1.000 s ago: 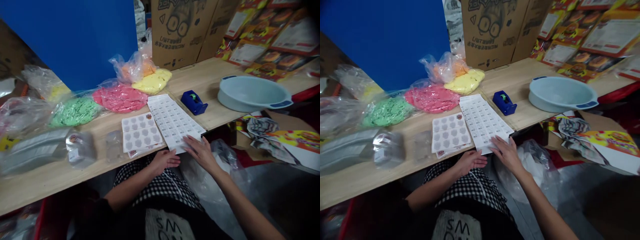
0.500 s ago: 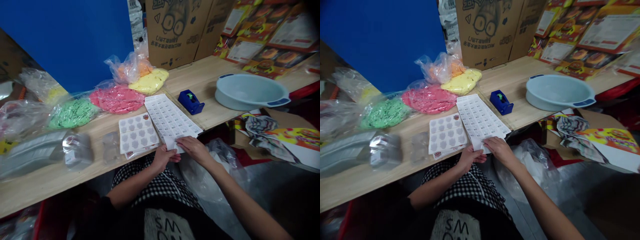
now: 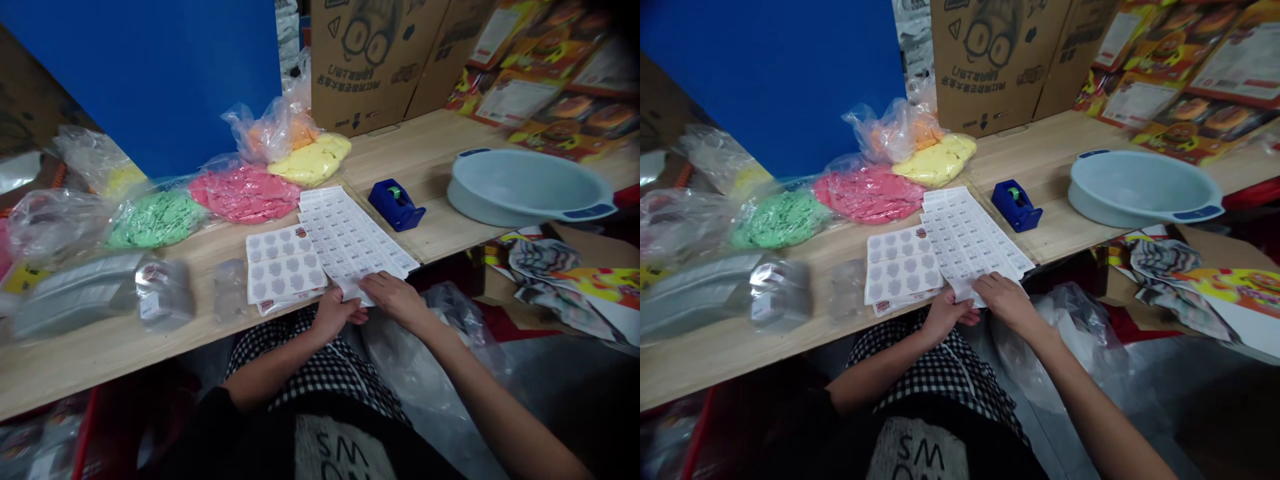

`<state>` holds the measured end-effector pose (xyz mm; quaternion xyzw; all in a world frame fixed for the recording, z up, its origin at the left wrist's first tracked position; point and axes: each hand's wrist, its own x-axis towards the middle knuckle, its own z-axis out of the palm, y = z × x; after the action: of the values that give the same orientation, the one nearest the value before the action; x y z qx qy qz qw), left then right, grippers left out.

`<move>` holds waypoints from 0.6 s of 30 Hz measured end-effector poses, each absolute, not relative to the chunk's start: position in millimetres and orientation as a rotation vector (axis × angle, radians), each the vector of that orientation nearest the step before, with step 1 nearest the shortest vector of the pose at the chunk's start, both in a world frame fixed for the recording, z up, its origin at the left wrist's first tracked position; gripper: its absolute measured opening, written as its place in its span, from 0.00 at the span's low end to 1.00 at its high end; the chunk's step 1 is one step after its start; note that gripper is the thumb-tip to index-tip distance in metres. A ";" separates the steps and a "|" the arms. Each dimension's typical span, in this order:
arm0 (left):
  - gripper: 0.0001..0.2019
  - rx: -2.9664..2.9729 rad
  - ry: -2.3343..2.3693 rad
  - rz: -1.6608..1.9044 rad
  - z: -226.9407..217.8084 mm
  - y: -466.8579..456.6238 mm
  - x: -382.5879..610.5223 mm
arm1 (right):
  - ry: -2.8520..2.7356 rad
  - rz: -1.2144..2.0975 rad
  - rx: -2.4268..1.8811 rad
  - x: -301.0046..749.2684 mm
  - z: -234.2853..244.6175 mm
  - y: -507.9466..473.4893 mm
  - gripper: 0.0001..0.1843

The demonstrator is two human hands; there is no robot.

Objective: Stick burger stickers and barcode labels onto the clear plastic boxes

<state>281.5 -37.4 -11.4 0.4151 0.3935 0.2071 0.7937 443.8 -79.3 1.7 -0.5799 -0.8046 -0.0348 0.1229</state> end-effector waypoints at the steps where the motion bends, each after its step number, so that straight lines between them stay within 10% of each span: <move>1: 0.15 0.893 0.843 0.442 -11.3 -37.5 281.3 | -2.325 -0.078 -1.708 443.8 0.7 -77.9 0.11; 10: 0.20 0.947 0.809 0.298 -1.4 -33.8 263.5 | -1.015 0.310 -1.875 452.4 -7.7 -57.1 0.13; 18: 0.27 1.078 0.772 0.354 41.9 -25.1 191.8 | -1.989 -0.117 -1.485 371.8 29.4 -55.1 0.11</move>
<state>191.8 -25.1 41.9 0.4976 0.3566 0.1634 0.7736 371.8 -55.1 29.4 -0.5658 -0.7576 -0.0446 0.3223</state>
